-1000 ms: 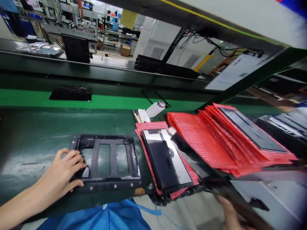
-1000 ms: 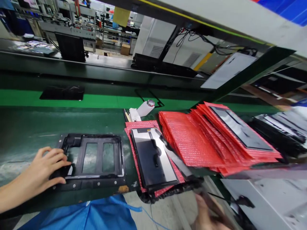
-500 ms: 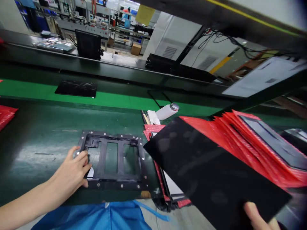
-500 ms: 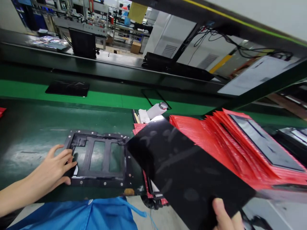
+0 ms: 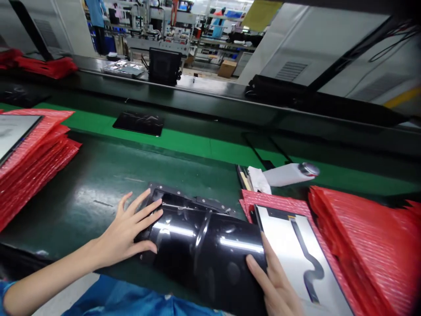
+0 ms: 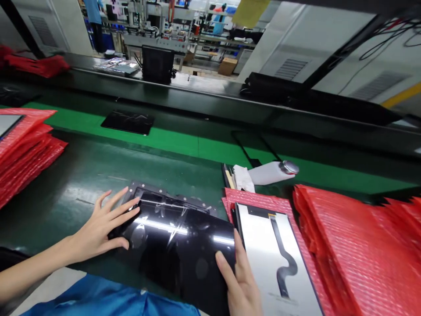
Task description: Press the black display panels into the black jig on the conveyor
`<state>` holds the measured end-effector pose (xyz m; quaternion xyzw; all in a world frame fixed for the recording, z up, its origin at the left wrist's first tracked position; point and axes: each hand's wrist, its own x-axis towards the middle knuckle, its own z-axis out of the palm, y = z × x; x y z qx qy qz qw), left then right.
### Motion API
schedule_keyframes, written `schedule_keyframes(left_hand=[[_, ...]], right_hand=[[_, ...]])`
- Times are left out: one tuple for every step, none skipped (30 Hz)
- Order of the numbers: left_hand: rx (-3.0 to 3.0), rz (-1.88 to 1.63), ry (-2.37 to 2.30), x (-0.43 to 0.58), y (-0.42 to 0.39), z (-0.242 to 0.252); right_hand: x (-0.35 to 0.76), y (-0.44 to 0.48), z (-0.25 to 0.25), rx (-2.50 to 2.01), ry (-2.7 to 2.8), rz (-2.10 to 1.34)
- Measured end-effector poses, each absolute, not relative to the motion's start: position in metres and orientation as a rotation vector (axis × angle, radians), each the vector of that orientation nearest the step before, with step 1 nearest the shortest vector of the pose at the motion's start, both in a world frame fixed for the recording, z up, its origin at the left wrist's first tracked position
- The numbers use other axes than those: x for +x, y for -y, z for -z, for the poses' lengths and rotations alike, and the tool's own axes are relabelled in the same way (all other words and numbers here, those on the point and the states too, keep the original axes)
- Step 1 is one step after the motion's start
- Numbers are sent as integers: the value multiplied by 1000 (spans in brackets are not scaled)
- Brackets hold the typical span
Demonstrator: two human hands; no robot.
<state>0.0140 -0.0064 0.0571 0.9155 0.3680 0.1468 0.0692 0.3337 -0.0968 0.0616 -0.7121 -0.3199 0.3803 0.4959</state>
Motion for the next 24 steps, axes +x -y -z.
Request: schedule_keyframes(left_hand=[[2744, -435, -1118, 12, 3, -53], [2734, -428, -1123, 9, 1, -49], [2725, -421, -1123, 7, -1, -45], [2716, -414, -1121, 6, -2, -41], [2706, -414, -1119, 4, -3, -38], [2695, -421, -1120, 3, -3, -36], [2680, -426, -1125, 2, -4, -35], [2666, -434, -1129, 2, -4, -34], [2653, -442, -1131, 2, -4, -33], [2643, -448, -1133, 2, -5, -33], [2634, -452, -1135, 2, -5, -33], [2628, -454, -1137, 2, -5, -33], [2623, -456, -1138, 2, -6, -32], [2619, -458, -1139, 2, -6, -32], [2615, -459, -1140, 1, -7, -32], [2613, -459, -1139, 1, -7, -31], [2611, -456, -1139, 1, -7, -31], [2611, -450, -1139, 1, -7, -30], [2613, -443, -1139, 1, -7, -30], [2615, -435, -1138, 1, -7, -29], [2618, -429, -1137, 1, -7, -29], [2619, -425, -1137, 1, -7, -29], [2620, -425, -1135, 1, -7, -28], [2619, -428, -1133, 1, -7, -29]], right_hand=[[326, 89, -64, -1726, 741, -955], [321, 83, -67, -1732, 715, -987], [318, 77, -69, -1738, 696, -1013], [316, 72, -69, -1744, 695, -1030], [316, 68, -69, -1754, 701, -1041], [316, 65, -68, -1770, 715, -1039], [317, 62, -67, -1787, 735, -1029], [319, 60, -65, -1801, 757, -1020], [320, 58, -63, -1807, 771, -1012], [320, 57, -62, -1808, 775, -1008], [321, 55, -61, -1806, 767, -1007], [321, 54, -61, -1804, 754, -1014], [320, 53, -61, -1808, 734, -1018], [319, 52, -62, -1819, 716, -1024], [318, 52, -64, -1836, 709, -1033], [316, 52, -66, -1851, 712, -1043], [315, 52, -68, -1861, 718, -1048], [313, 52, -70, -1862, 723, -1051], [312, 52, -71, -1856, 725, -1056], [311, 53, -72, -1850, 726, -1059], [310, 53, -72, -1847, 722, -1053], [311, 53, -72, -1850, 720, -1054], [312, 53, -70, -1857, 718, -1059], [313, 53, -68, -1865, 717, -1066]])
